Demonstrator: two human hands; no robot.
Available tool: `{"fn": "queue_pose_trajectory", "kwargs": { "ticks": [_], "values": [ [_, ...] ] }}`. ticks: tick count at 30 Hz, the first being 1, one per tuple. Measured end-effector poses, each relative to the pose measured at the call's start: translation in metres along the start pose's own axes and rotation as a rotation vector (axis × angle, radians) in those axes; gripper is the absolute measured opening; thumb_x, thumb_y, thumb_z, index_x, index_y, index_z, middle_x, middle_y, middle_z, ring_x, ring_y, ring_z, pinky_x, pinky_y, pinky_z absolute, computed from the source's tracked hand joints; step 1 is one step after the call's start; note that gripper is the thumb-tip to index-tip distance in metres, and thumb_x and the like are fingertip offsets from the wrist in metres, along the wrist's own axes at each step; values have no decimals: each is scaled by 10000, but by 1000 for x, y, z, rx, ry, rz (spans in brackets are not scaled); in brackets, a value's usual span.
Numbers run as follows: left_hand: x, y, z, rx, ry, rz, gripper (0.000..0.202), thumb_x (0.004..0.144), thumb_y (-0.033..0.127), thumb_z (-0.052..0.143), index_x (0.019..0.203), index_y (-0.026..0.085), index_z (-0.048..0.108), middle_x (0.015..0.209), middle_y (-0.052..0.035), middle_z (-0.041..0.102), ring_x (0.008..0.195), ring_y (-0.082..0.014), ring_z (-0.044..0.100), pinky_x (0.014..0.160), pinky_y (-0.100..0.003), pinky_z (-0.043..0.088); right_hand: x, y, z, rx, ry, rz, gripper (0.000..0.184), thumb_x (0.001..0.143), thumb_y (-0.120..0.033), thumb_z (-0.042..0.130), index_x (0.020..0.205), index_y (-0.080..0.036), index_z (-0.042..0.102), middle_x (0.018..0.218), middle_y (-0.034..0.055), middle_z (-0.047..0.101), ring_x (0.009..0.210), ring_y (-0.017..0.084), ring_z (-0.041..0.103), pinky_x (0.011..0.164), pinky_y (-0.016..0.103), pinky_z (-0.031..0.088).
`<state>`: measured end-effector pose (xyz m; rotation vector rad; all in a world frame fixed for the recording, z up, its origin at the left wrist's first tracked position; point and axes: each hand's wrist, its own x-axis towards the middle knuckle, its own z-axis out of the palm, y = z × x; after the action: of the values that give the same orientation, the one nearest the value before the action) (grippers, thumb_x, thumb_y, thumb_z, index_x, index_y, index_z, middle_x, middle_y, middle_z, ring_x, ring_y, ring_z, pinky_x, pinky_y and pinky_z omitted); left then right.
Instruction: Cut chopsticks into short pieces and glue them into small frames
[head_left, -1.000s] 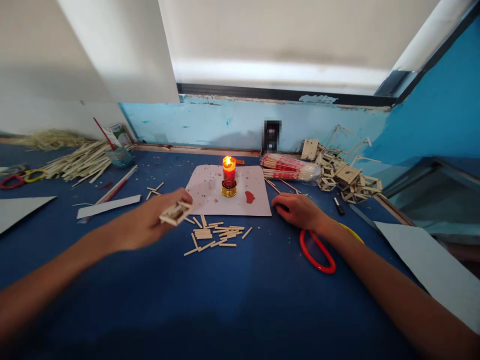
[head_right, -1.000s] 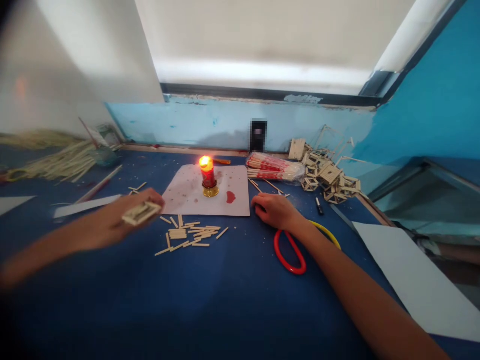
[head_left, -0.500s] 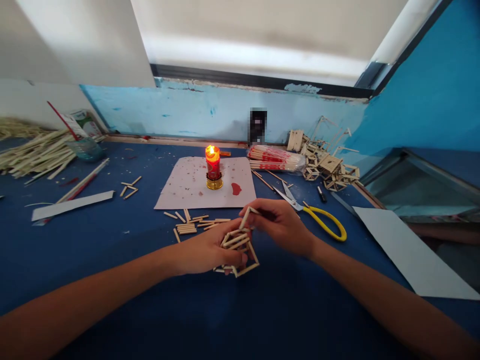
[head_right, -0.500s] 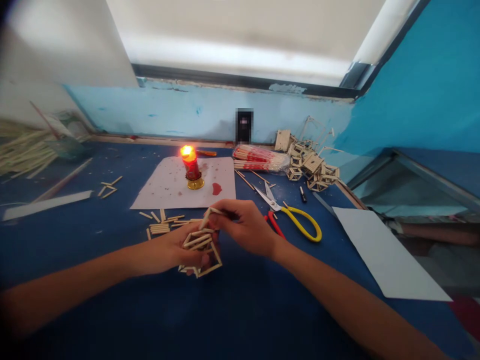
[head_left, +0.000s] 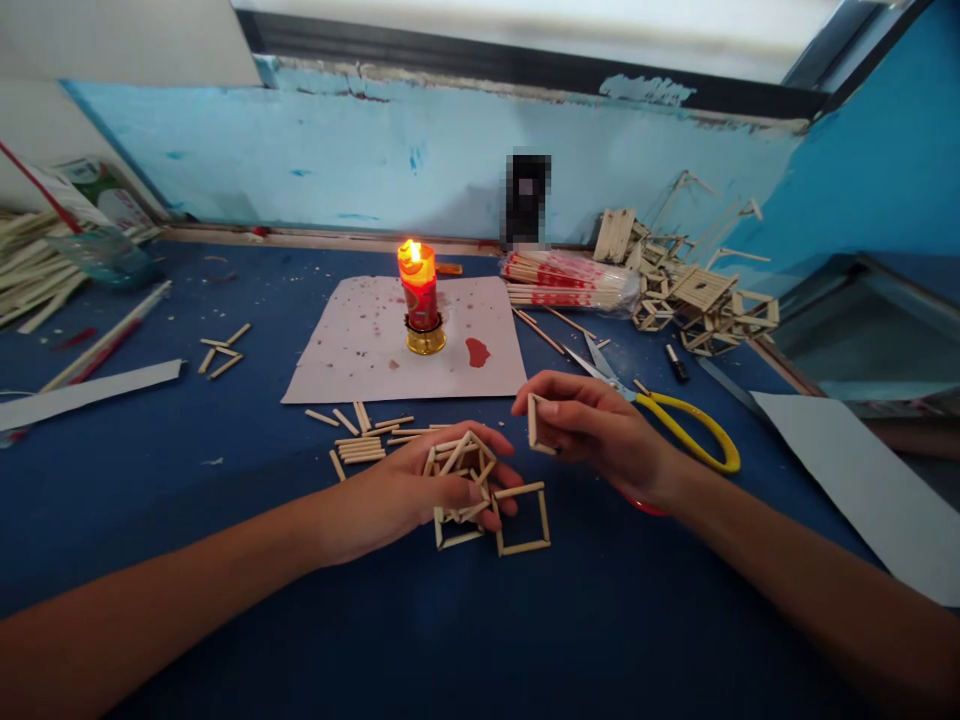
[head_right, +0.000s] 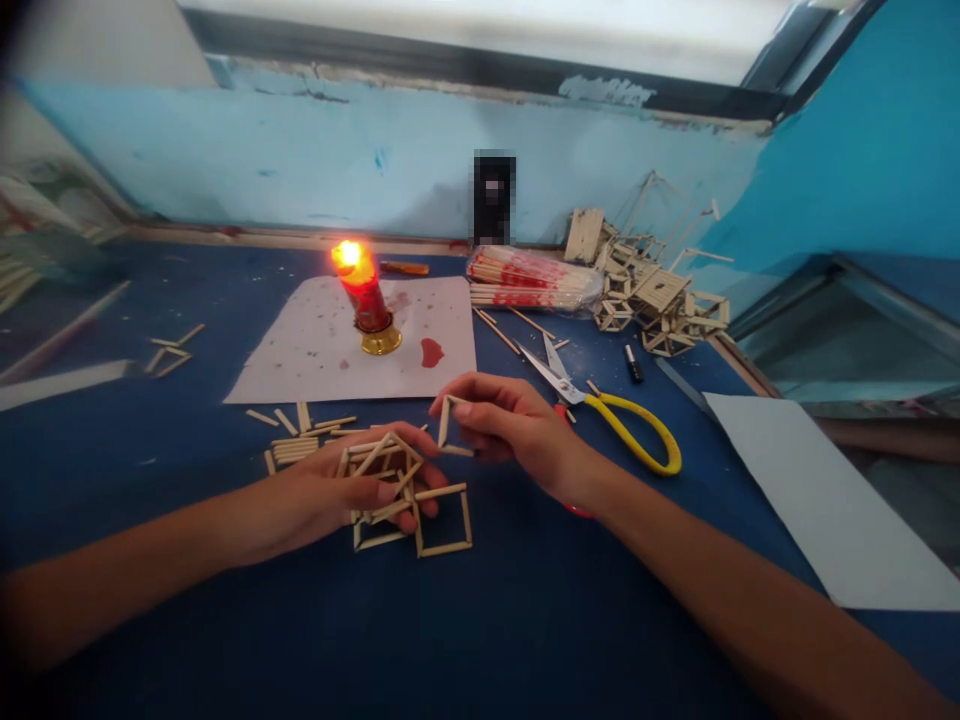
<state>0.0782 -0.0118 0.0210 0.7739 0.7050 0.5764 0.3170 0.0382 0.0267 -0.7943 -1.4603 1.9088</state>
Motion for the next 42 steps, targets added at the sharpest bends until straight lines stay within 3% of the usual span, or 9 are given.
{"fn": "queue_pose_trajectory", "kwargs": {
  "ticks": [4, 7, 9, 15, 22, 26, 31, 34, 42],
  "values": [
    [0, 0, 1, 72, 9, 4, 332, 837, 128, 749, 1144, 229, 674, 1071, -45, 731, 993, -217, 716, 895, -360, 576, -7, -15, -9, -305, -264, 40, 221, 979, -389, 682, 984, -205, 804, 826, 27, 658, 703, 133, 572, 610, 248, 457],
    [0, -2, 0, 88, 2, 11, 364, 826, 113, 735, 1159, 249, 680, 1034, -18, 726, 945, -195, 718, 897, -347, 575, -8, -17, -8, -621, -277, -72, 173, 955, -343, 729, 1044, -246, 842, 1032, 58, 673, 850, 165, 648, 697, 265, 512],
    [1, -3, -1, 111, 11, 14, 390, 819, 99, 729, 1171, 260, 679, 1009, 0, 723, 903, -176, 723, 893, -331, 570, -7, -12, -6, -675, -300, -89, 181, 938, -319, 756, 1080, -249, 843, 1051, 59, 669, 860, 160, 661, 704, 258, 516],
    [1, -3, 2, 169, 32, 16, 441, 797, 43, 692, 1188, 244, 656, 986, 4, 728, 899, -158, 714, 884, -295, 553, -6, 0, -1, -463, -314, 117, 238, 900, -381, 797, 1009, -171, 773, 746, -18, 641, 629, 98, 563, 560, 207, 446],
    [1, -2, 8, 114, 56, 42, 372, 796, 15, 665, 1112, 210, 639, 920, 13, 698, 869, -154, 717, 912, -308, 541, -11, -9, 5, -439, -347, 131, 258, 881, -323, 817, 1047, -193, 668, 913, -13, 661, 717, 89, 593, 615, 174, 483],
    [-1, -3, 6, 96, 61, 43, 407, 806, 25, 677, 1169, 206, 643, 999, -13, 723, 882, -158, 726, 919, -302, 531, -10, -8, 0, -449, -384, 146, 245, 943, -363, 746, 1093, -184, 671, 826, -17, 649, 678, 95, 574, 600, 188, 470],
    [-1, -3, 3, -48, 40, 66, 347, 913, 274, 685, 1227, 131, 643, 1039, -105, 747, 924, -243, 744, 917, -376, 557, -9, -8, -3, -309, -311, 106, 193, 913, -311, 784, 1019, -165, 715, 926, 28, 724, 798, 121, 637, 677, 205, 493],
    [1, -3, 0, -153, 25, 62, 435, 992, 459, 575, 1220, 95, 642, 1034, -152, 757, 941, -293, 745, 879, -423, 578, -8, -10, -4, -229, -218, 51, 142, 893, -257, 803, 989, -181, 731, 876, 2, 731, 743, 96, 636, 641, 180, 489],
    [6, -8, -2, -66, -118, 68, 534, 1047, 573, 453, 1145, 102, 684, 1043, -164, 760, 933, -264, 731, 803, -362, 564, 3, 9, 5, -181, -96, -52, 280, 888, -291, 807, 1130, -183, 717, 814, -6, 733, 649, 101, 666, 570, 190, 530]
  ]
}}
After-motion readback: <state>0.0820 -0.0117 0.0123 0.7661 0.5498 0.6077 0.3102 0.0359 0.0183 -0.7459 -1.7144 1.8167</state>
